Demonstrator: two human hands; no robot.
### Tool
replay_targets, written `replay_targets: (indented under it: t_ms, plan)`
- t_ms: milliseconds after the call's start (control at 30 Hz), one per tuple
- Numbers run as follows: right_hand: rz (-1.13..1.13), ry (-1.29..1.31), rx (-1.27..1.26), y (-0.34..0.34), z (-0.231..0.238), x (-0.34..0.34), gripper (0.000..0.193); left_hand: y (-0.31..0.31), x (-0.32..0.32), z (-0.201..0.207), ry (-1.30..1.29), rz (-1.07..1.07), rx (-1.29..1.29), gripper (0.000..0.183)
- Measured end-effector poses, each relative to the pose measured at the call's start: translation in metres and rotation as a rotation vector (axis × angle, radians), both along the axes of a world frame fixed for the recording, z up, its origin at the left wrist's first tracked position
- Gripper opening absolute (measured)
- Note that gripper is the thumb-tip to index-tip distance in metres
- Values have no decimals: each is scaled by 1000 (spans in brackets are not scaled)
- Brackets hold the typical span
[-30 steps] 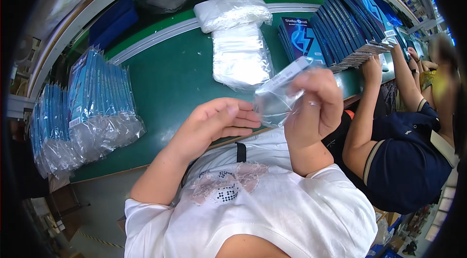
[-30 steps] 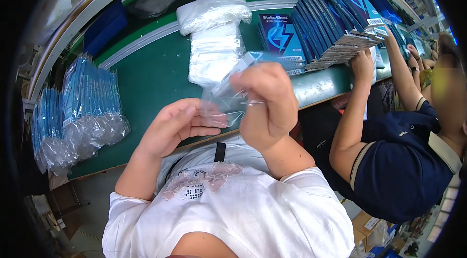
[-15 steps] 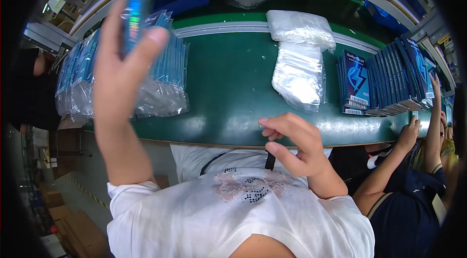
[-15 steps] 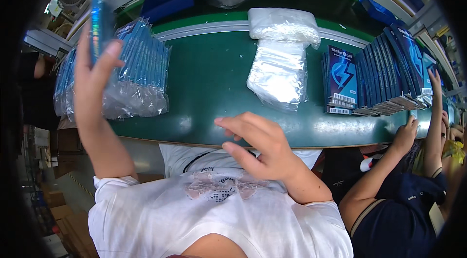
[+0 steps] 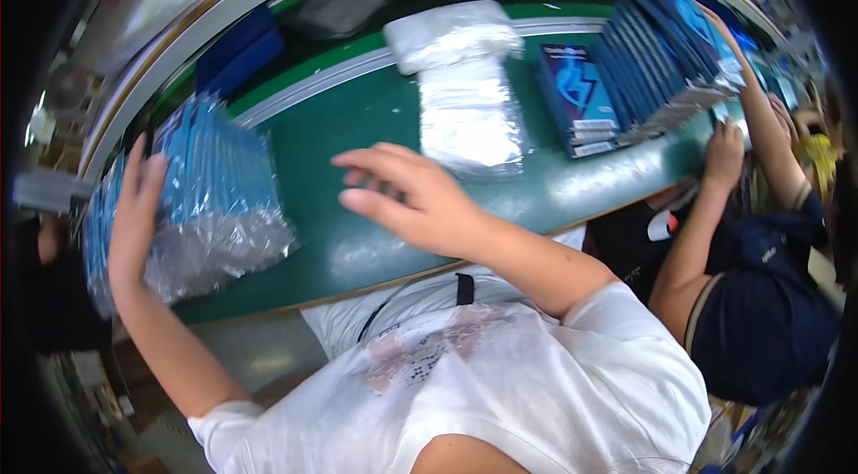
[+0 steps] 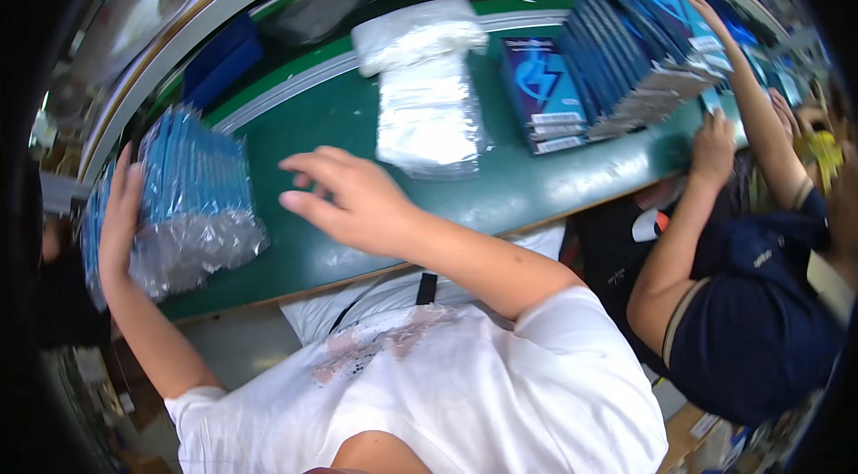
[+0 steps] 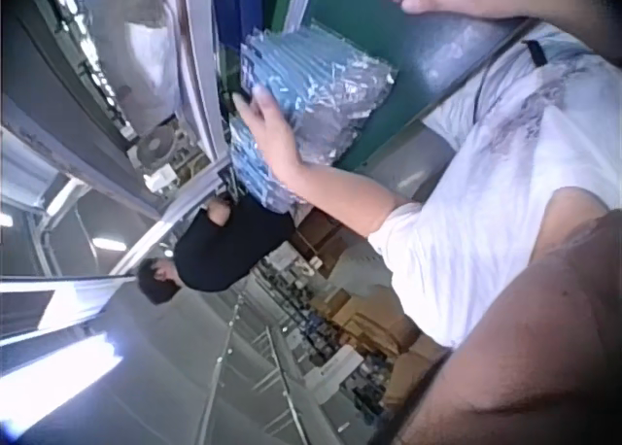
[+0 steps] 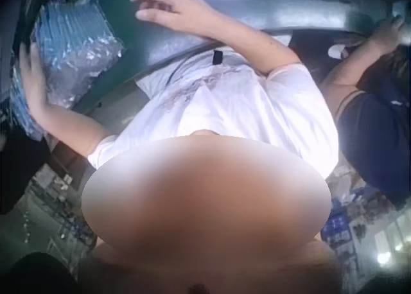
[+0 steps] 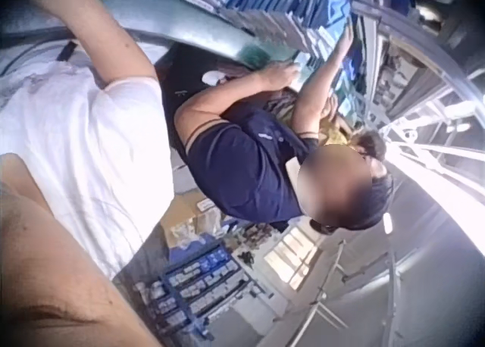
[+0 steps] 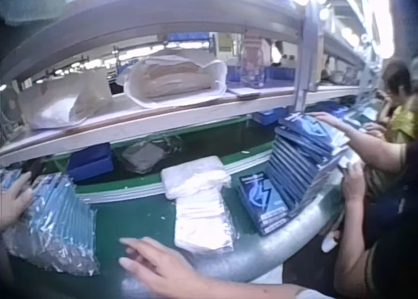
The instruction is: The person repeatedly picks up small blue packages labeled 'Stellar Cell' and places them into clear plastic bags. They then seal the bags and stack them on the green workbench. The process is repetitive, involving picking, inserting, and stacking.
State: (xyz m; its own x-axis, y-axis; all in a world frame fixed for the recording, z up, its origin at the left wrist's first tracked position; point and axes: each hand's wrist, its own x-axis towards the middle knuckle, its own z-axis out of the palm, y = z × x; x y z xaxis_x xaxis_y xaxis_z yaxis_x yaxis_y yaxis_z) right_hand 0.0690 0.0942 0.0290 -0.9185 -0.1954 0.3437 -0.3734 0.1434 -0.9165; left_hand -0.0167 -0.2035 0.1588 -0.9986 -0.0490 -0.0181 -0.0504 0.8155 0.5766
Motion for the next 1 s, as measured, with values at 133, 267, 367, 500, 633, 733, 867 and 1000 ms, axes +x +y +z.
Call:
replay_targets:
  t_ms: [133, 267, 367, 500, 633, 733, 867, 1000]
  plan:
    - [32, -79, -165, -48, 3, -36, 53, -43, -9, -5, 29, 89, 602, 70]
    - [-102, -230, -257, -92, -14, -75, 69, -78, -38, -59, 40, 174, 933, 64]
    - [-164, -458, -440, -124, -36, -95, 76, -89, -53, -107, 10, 284, 1280, 54]
    - [-154, -589, -435, -136, -20, -99, 93, -47, -40, -101, 14, 103, 1418, 54]
    - [-34, -686, -410, -158, -6, -125, 105, -37, -29, -91, 20, -14, 1440, 54]
    - [64, -754, -443, -175, -5, -154, 107, -29, -30, -88, 13, -86, 1444, 53]
    - [326, -827, -316, -174, 23, -158, 101, -29, -27, -84, 13, -132, 1434, 53]
    - [246, -1003, -85, -165, 53, -162, 97, -25, -31, -81, 9, -162, 1423, 53]
